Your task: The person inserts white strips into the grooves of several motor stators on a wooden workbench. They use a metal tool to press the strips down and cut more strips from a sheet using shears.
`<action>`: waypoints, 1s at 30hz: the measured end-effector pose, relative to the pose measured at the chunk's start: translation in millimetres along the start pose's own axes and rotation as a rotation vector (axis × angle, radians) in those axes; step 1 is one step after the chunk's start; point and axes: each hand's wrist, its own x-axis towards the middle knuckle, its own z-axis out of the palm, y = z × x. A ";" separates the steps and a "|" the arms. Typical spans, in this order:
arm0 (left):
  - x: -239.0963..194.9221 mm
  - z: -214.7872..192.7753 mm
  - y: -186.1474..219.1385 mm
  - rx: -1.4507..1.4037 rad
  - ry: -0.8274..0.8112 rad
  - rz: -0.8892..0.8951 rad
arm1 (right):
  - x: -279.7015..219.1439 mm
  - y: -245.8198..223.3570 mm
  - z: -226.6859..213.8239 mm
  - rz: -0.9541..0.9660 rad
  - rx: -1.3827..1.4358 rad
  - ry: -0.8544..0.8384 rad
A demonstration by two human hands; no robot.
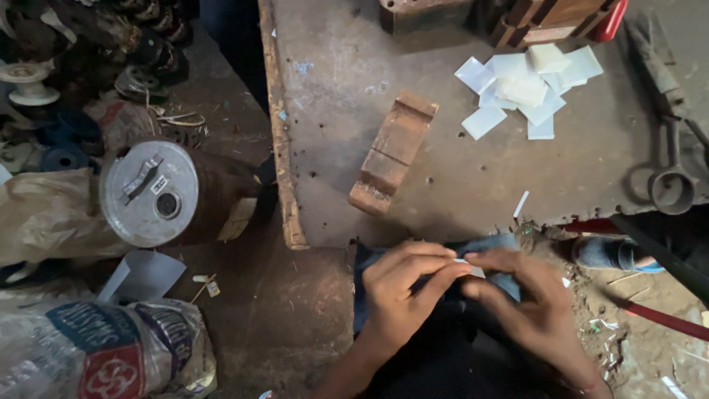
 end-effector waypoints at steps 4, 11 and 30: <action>3.5 -1.9 0.3 0.081 -0.037 0.024 | 28.8 -16.1 -3.4 -0.099 -0.104 0.040; 10.2 -20.7 11.8 0.331 0.133 0.226 | 33.5 -19.5 2.6 -0.058 -0.121 0.184; 39.3 -30.4 -39.0 -0.450 0.162 -0.158 | 62.2 -5.0 26.1 -0.143 -0.146 0.234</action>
